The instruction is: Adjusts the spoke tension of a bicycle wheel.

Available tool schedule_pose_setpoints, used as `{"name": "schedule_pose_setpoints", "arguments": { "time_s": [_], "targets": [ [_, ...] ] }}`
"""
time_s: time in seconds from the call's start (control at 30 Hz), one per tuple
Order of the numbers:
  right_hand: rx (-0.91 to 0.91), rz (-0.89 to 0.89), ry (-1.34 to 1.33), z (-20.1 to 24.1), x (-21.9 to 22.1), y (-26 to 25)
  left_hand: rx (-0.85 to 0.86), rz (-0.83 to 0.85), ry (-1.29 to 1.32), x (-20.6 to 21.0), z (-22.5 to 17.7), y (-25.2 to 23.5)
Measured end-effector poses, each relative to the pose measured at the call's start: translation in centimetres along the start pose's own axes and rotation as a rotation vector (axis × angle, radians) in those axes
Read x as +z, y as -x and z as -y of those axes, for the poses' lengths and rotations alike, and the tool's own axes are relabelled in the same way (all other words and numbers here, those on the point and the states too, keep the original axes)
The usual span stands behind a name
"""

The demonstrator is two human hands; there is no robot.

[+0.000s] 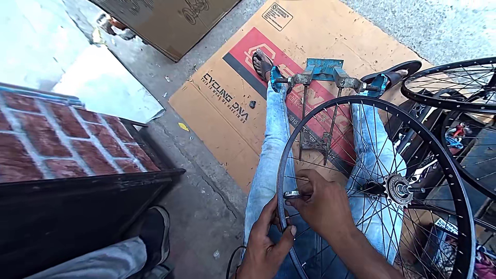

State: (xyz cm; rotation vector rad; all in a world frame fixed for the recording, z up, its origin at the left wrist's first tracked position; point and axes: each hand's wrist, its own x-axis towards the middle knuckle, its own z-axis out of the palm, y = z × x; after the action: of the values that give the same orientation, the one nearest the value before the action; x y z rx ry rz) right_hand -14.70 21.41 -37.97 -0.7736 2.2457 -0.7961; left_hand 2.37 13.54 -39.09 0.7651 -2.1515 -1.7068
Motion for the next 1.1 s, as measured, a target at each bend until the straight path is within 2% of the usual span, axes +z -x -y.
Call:
{"name": "schedule_pose_setpoints", "arguments": {
  "time_s": [0.07,0.13,0.2,0.27,0.37,0.53,0.6,0.67,0.8,1.0,1.1],
  "targets": [
    [-0.098,-0.085,0.185,0.5,0.9,0.1,-0.005,0.005,-0.027,-0.1,0.1,-0.1],
    [-0.075,0.057,0.32,1.8,0.4,-0.2,-0.013,0.005,-0.03,-0.1,0.2,0.2],
    [-0.066,0.167,0.302,2.1,0.2,-0.3,-0.015,0.004,-0.006,0.0,0.0,0.5],
    [-0.133,0.185,0.083,0.6,-0.3,-0.1,-0.003,0.011,0.031,0.1,-0.4,0.6],
    [-0.186,0.43,-0.362,-1.8,-2.6,-0.1,0.041,-0.008,0.065,0.9,-0.8,0.6],
    [-0.074,0.598,-0.635,-2.1,-4.4,-0.9,0.063,0.013,0.09,1.4,-1.3,0.0],
    [0.022,0.568,-0.617,-1.4,-3.9,-1.1,0.047,0.005,0.099,1.2,-1.2,0.1],
    [0.054,0.465,-0.476,-0.9,-2.6,-0.8,0.026,-0.004,0.083,1.0,-1.0,0.5],
    [-0.07,0.268,-0.199,-0.9,-0.8,0.0,-0.006,-0.002,0.081,0.5,-0.5,0.8],
    [-0.286,0.226,-0.117,-1.7,-1.9,-0.1,0.001,0.014,0.104,0.6,-0.9,0.7],
    [-0.383,0.111,-0.03,-1.8,-1.6,-0.1,-0.003,0.013,0.115,0.7,-1.1,0.5]
  ]
}}
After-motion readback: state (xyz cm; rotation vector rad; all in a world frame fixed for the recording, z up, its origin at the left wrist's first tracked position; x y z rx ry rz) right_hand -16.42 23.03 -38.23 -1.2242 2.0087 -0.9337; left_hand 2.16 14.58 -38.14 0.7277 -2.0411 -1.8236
